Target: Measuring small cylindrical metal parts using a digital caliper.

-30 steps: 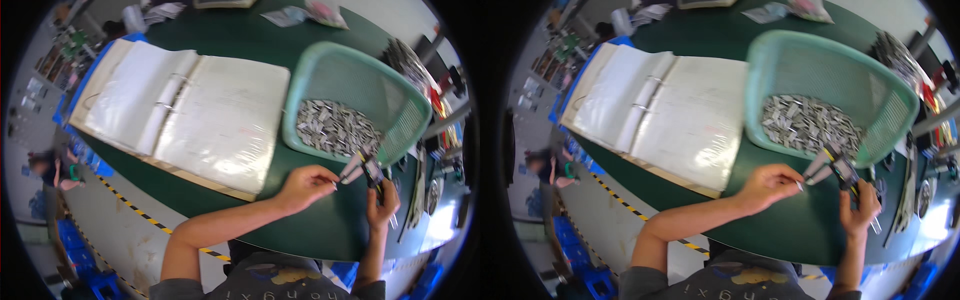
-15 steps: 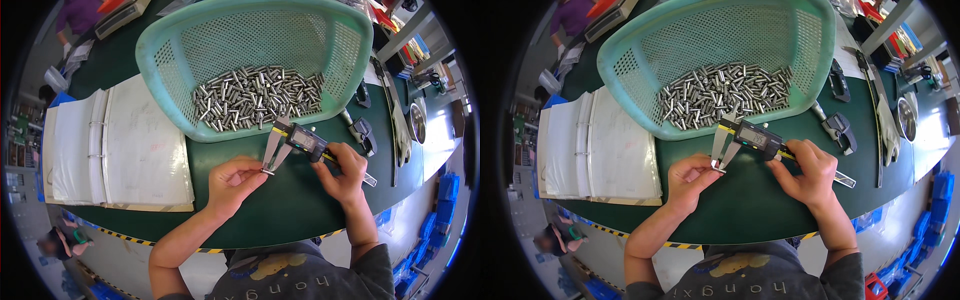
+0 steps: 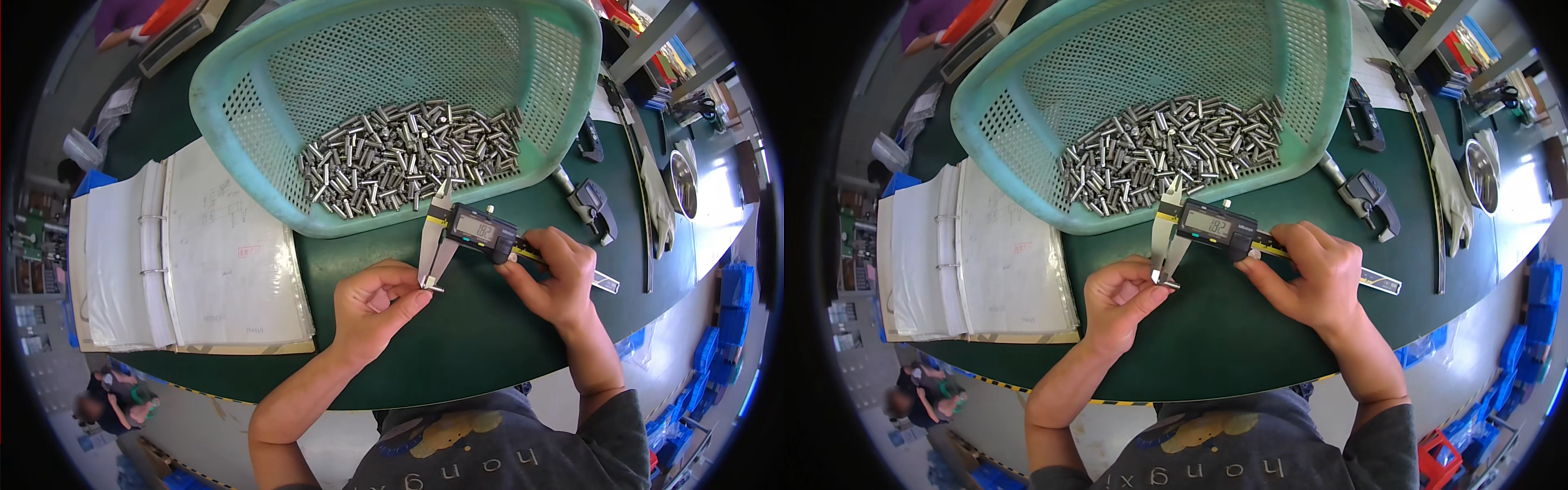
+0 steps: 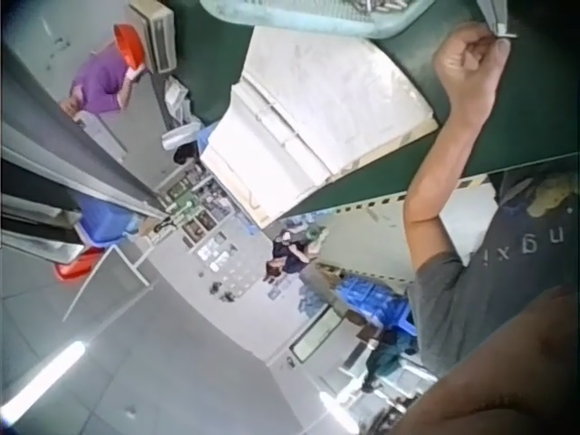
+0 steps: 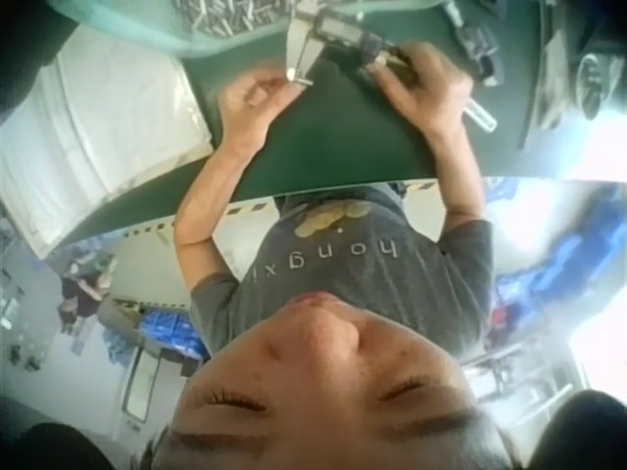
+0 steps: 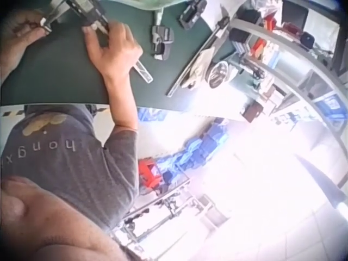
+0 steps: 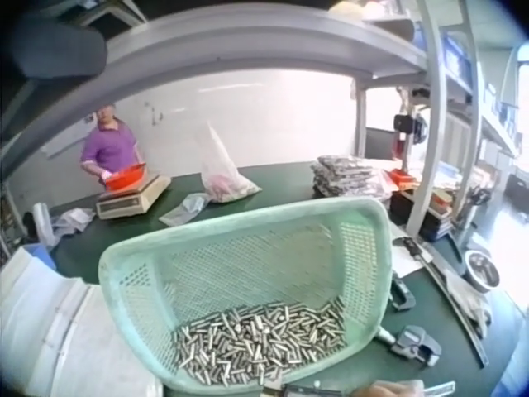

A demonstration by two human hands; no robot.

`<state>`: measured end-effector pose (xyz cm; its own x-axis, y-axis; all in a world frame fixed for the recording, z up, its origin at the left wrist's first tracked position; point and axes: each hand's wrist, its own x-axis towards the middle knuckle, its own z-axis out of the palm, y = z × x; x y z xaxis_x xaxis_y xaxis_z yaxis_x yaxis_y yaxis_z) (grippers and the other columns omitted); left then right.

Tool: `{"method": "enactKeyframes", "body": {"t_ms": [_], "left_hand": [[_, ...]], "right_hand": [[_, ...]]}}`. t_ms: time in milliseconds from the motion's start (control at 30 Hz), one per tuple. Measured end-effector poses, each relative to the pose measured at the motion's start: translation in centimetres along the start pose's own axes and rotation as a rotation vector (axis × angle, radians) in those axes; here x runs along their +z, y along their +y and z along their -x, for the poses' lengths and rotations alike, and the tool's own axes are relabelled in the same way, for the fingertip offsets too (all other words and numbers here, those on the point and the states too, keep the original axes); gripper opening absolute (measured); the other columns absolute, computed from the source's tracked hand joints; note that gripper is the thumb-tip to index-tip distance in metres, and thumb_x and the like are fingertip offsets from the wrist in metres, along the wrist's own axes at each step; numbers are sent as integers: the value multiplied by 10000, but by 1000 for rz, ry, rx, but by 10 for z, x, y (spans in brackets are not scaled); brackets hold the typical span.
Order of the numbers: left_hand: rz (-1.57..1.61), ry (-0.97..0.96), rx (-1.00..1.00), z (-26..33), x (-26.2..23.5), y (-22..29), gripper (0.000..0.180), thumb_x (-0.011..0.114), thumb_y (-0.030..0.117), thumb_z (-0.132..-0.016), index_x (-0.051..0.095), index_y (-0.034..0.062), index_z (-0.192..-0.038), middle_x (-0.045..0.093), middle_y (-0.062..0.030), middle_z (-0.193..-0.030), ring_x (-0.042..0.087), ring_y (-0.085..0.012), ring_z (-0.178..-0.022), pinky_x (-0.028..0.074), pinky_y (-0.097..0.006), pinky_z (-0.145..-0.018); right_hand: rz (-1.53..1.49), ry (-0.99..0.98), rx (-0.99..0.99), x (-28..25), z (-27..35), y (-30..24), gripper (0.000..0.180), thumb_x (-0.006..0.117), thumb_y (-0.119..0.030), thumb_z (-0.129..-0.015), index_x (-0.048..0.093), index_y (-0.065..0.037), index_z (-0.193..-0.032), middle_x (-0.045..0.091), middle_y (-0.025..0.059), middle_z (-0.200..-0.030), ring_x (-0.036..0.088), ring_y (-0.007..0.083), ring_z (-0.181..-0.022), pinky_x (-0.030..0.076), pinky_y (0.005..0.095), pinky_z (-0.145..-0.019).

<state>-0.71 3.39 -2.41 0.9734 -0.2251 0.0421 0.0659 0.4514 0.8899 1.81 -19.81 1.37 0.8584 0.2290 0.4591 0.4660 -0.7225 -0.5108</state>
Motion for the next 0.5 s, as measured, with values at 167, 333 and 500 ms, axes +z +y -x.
{"method": "enactKeyframes", "body": {"t_ms": [167, 333, 500], "left_hand": [[-24, -14, -13, 0, 1, 0, 196, 635, -78, -773, 582, -52, -960, 578, -106, -942, 591, -165, -860, 488, -276, -773], [-39, -51, -70, -1, 0, 4, 272, 639, -63, -758, 543, -21, -1010, 557, -94, -979, 578, -166, -904, 487, -281, -788], [-51, -53, -84, -2, -3, 4, 303, 629, -87, -761, 503, -24, -1030, 560, -102, -1004, 579, -151, -897, 486, -258, -783]], "right_hand": [[75, -7, 14, -4, -1, -2, 328, 798, -262, -619, 574, -41, -712, 534, 64, -573, 536, 230, -465, 410, 312, -418], [64, 16, -60, -4, 0, 0, 356, 780, -284, -611, 559, -24, -710, 494, 73, -562, 496, 225, -448, 374, 309, -415], [90, 10, -45, -5, -1, 0, 348, 800, -298, -602, 562, -62, -697, 537, 48, -569, 542, 225, -457, 417, 304, -415]]}}
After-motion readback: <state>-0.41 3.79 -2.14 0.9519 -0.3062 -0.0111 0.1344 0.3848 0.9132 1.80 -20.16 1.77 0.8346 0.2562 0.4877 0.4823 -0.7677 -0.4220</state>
